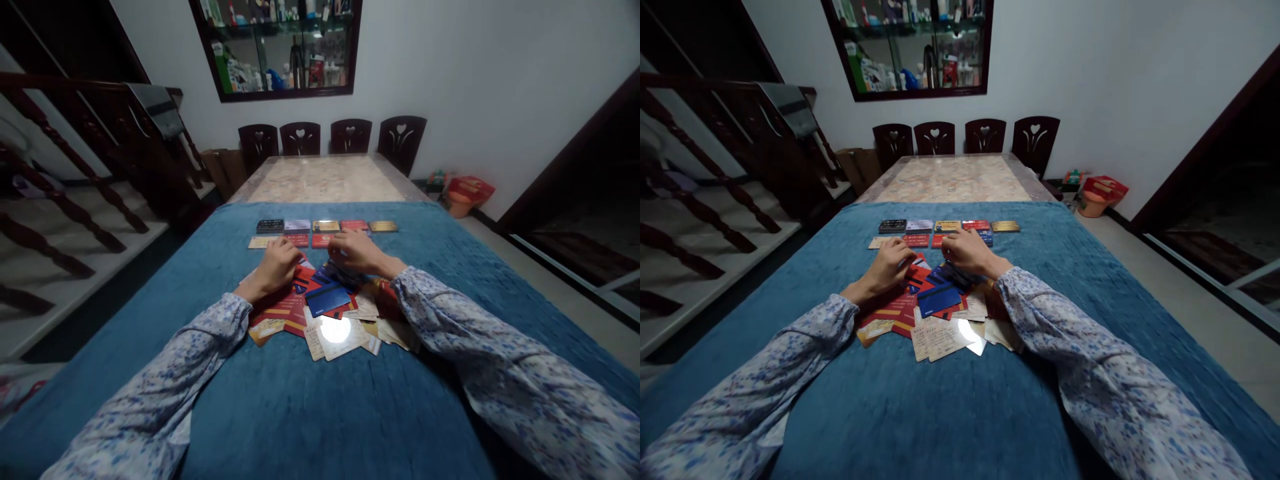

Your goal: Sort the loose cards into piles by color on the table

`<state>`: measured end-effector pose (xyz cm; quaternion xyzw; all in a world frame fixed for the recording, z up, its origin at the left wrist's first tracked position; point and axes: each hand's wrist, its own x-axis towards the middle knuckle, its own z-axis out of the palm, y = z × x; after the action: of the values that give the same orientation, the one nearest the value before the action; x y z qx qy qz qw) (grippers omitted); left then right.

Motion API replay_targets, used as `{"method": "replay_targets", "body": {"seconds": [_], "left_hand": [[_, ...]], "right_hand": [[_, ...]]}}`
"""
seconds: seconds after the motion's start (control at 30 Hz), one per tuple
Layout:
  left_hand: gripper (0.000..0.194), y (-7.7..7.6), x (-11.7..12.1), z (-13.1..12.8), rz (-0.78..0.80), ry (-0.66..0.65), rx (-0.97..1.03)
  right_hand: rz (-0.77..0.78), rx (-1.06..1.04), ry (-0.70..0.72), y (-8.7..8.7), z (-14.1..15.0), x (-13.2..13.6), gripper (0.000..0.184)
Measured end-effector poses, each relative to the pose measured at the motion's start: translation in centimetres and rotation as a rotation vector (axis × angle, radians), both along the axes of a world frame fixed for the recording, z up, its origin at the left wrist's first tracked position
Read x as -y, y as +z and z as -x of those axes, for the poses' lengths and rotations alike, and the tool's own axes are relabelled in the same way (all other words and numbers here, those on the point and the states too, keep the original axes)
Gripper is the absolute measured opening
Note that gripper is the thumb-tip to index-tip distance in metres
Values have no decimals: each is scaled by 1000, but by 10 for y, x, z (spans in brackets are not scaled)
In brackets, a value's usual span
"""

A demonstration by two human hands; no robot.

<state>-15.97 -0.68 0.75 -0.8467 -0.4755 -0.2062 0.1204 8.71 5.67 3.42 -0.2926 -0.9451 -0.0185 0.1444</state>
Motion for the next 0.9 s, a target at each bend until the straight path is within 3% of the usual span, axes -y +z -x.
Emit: {"method": "replay_targets", "body": {"seconds": [0.5, 0.9], "left_hand": [[20, -7, 46, -27, 20, -45, -8], [17, -5, 72, -33, 77, -100, 12]], "right_hand": [[-41, -40, 45, -28, -20, 28, 15], [-11, -41, 136, -27, -30, 54, 29]]}}
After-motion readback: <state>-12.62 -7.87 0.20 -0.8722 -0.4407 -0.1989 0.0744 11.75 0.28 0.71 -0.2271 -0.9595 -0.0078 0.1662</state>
